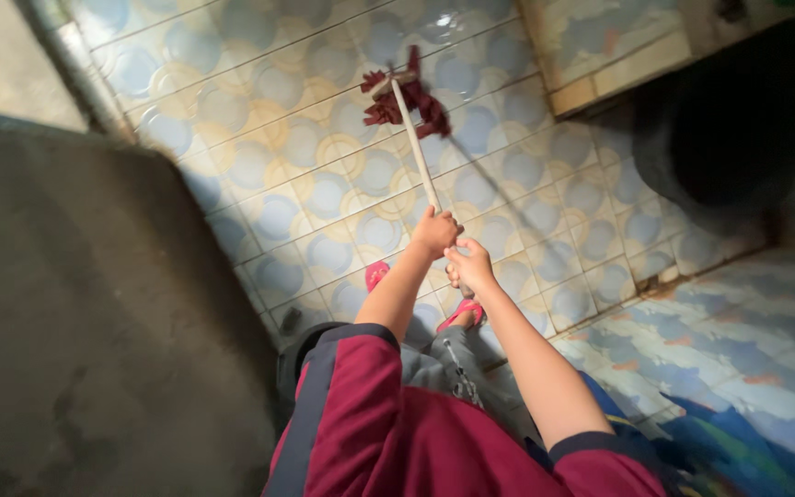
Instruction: The person mops a tiled floor using a mop, moving the mop head back and forth across the wet floor surface near a black bucket.
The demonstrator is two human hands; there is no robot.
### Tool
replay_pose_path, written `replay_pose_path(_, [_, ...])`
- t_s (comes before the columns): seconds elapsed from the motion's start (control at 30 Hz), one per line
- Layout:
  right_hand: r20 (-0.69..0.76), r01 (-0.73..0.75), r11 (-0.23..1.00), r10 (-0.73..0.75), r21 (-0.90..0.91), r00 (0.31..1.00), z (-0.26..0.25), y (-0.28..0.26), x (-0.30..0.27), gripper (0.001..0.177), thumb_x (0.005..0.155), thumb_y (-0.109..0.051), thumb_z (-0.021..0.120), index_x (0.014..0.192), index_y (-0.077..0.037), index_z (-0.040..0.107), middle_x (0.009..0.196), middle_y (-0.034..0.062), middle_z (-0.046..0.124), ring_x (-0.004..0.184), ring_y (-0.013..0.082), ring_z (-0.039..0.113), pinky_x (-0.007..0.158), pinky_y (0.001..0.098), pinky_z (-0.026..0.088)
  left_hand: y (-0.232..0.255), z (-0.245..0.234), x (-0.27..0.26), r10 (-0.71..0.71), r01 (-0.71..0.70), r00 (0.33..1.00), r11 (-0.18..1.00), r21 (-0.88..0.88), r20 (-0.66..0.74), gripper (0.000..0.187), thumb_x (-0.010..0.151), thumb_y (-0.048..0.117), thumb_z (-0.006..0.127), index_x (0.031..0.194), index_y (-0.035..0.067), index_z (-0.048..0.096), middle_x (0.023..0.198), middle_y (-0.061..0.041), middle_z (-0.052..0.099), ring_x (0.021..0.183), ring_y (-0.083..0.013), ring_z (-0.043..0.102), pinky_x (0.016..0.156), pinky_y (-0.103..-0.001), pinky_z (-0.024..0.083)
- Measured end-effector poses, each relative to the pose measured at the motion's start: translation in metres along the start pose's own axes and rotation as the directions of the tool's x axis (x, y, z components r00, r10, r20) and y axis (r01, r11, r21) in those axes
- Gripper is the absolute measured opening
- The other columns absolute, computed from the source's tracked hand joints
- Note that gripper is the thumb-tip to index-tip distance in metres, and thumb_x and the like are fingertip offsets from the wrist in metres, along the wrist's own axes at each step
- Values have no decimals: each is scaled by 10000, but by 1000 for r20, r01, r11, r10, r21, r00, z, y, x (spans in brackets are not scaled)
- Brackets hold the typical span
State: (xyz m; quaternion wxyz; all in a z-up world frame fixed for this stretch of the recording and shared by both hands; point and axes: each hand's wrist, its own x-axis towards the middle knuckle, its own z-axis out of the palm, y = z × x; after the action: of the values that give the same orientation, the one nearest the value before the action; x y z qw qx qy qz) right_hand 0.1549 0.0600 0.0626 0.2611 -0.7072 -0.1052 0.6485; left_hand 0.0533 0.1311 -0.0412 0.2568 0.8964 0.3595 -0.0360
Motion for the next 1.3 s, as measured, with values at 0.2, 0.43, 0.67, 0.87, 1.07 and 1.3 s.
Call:
replay_pose_path(0.2, [123,-14,989,32,-147,992,72,-13,14,346,950,-134,683,1240,-88,501,620,75,570,428,127,478,379,306,380,-61,-21,-53,-170,169,983,985,-27,-70,237,791,285,735,1023,237,717,971,36,715,1100,-155,610,942,-504,397])
replay_pose_path(0.43, [228,12,948,64,-318,971,148,-9,33,389,921,-104,692,1249,-119,483,606,80,541,417,145,469,365,337,373,-119,-23,-117,-353,349,917,936,-53,-189,151,802,244,707,953,233,701,933,53,707,1071,-161,622,894,-487,395])
replay_pose_path(0.67, [374,103,904,67,-416,925,203,-1,51,502,837,-7,693,1274,-104,465,629,79,585,429,145,503,373,332,393,-162,-12,-168,-460,466,835,883,-58,-303,154,810,224,669,961,222,692,921,37,701,1045,-181,627,865,-476,402])
replay_pose_path(0.87, [402,177,899,-2,-400,916,201,8,56,479,865,-29,699,1304,-67,514,649,73,605,452,120,526,389,303,418,-159,-19,-174,-497,506,825,862,-41,-271,127,843,240,677,967,217,688,938,30,696,1058,-185,618,902,-498,402])
replay_pose_path(1.07, [295,48,965,32,-260,955,143,-10,55,596,866,-34,703,1401,-123,455,643,72,589,436,110,469,379,296,374,-130,-17,-112,-418,438,864,899,9,-279,189,789,257,678,973,236,719,946,26,686,1066,-185,612,977,-554,380])
replay_pose_path(1.3, [210,20,983,19,-185,977,58,-55,77,595,875,-45,700,1413,-100,454,662,86,591,442,115,476,384,292,374,-90,-22,-7,-350,365,909,931,25,-228,139,881,256,623,947,277,744,962,40,694,1090,-166,613,1033,-575,363])
